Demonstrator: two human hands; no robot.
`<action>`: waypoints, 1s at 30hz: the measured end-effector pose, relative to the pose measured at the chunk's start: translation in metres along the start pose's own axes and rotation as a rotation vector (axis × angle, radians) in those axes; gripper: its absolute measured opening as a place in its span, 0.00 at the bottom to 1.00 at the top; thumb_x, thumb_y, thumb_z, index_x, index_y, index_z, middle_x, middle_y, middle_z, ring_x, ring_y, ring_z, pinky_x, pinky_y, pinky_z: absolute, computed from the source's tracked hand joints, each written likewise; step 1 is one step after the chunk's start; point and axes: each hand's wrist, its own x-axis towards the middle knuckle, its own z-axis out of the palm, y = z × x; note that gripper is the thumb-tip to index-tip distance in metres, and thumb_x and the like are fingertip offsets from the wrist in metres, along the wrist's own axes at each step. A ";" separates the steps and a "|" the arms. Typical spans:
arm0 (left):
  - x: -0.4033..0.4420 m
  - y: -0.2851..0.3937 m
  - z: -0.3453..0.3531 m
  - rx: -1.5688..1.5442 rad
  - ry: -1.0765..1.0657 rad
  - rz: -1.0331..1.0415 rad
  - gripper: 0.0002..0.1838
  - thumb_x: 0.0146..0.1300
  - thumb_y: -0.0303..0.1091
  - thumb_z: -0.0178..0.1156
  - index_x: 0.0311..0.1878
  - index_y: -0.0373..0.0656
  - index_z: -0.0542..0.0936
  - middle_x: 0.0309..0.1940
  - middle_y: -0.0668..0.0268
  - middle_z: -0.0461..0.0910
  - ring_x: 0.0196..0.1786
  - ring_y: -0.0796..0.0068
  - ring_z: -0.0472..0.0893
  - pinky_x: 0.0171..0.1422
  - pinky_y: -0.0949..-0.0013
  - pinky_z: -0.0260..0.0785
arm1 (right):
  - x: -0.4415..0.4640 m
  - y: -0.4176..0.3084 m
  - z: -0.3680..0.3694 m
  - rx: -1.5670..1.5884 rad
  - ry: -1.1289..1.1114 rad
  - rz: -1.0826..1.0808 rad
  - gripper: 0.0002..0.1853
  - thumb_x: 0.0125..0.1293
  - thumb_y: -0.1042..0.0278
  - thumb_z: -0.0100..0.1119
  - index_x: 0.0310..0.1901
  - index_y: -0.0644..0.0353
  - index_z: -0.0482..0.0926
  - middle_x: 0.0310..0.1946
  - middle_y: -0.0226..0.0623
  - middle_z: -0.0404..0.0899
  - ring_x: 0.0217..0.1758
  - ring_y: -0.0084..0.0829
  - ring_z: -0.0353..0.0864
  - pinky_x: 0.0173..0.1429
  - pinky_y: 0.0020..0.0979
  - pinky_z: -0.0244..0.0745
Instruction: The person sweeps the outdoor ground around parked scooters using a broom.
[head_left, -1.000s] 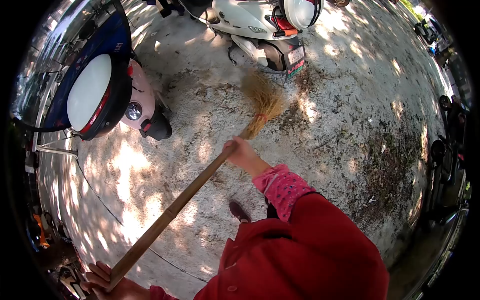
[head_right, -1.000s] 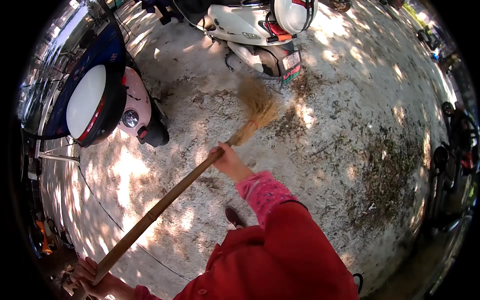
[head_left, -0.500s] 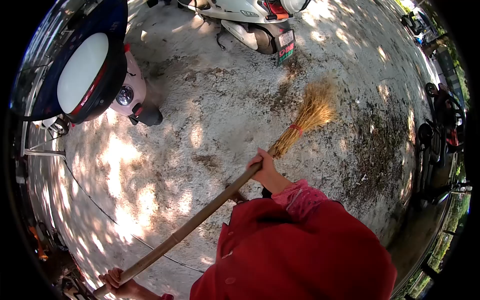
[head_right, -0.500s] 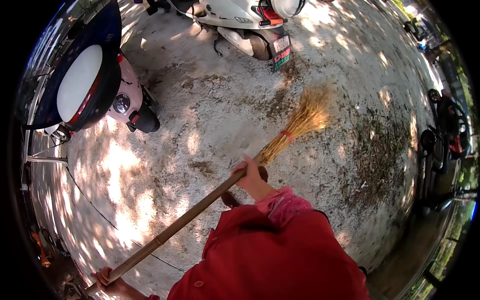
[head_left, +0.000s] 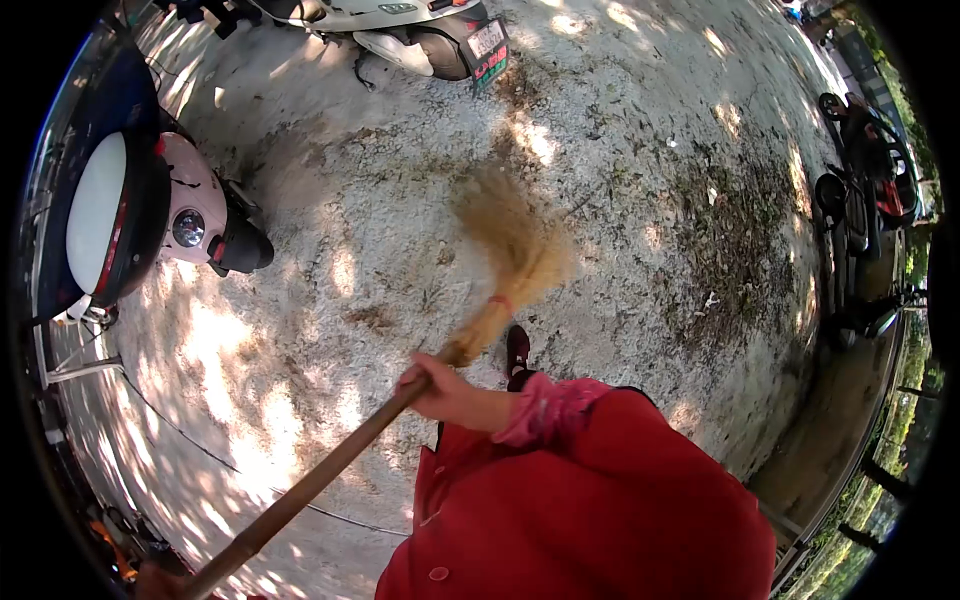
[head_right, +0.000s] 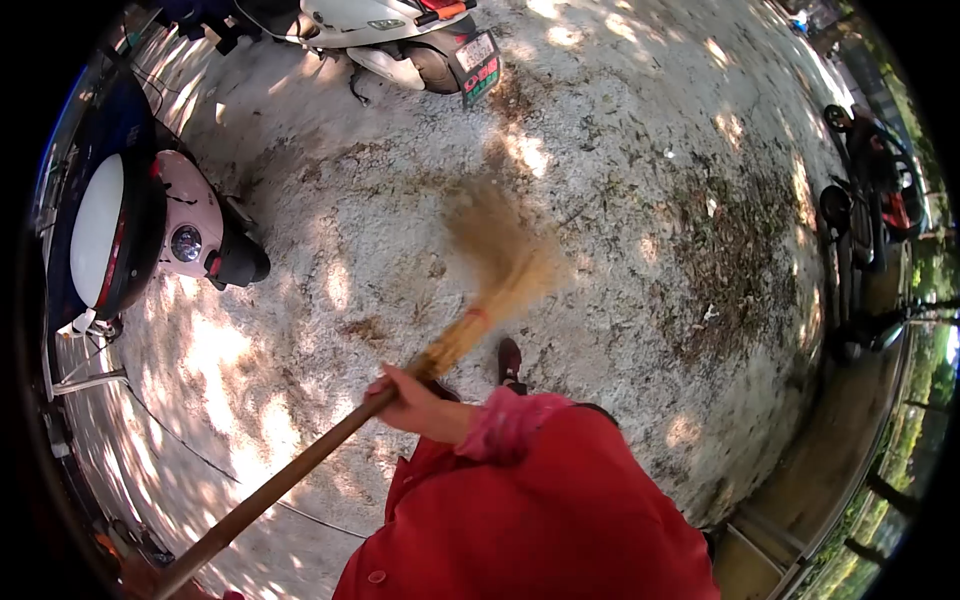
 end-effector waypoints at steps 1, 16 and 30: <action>-0.019 -0.047 -0.009 -0.112 -0.144 -0.134 0.07 0.52 0.34 0.51 0.34 0.45 0.69 0.09 0.79 0.57 0.16 0.86 0.60 0.27 0.75 0.53 | -0.010 -0.047 -0.042 0.062 -0.044 -0.105 0.15 0.54 0.65 0.55 0.14 0.56 0.66 0.13 0.34 0.68 0.27 0.33 0.70 0.44 0.39 0.67; -0.150 -0.038 0.050 -0.427 0.253 -0.226 0.04 0.58 0.34 0.44 0.33 0.46 0.68 0.08 0.76 0.55 0.11 0.82 0.56 0.21 0.73 0.54 | -0.064 -0.183 0.003 -0.022 0.075 -0.131 0.18 0.54 0.62 0.52 0.12 0.48 0.57 0.08 0.21 0.62 0.17 0.19 0.66 0.26 0.21 0.64; -0.091 -0.155 0.085 -0.639 -0.142 -0.208 0.06 0.51 0.24 0.48 0.34 0.38 0.69 0.09 0.69 0.64 0.13 0.79 0.68 0.20 0.74 0.63 | 0.036 -0.254 -0.016 -0.782 0.368 -0.430 0.17 0.61 0.66 0.45 0.15 0.55 0.58 0.13 0.28 0.61 0.21 0.25 0.64 0.38 0.29 0.65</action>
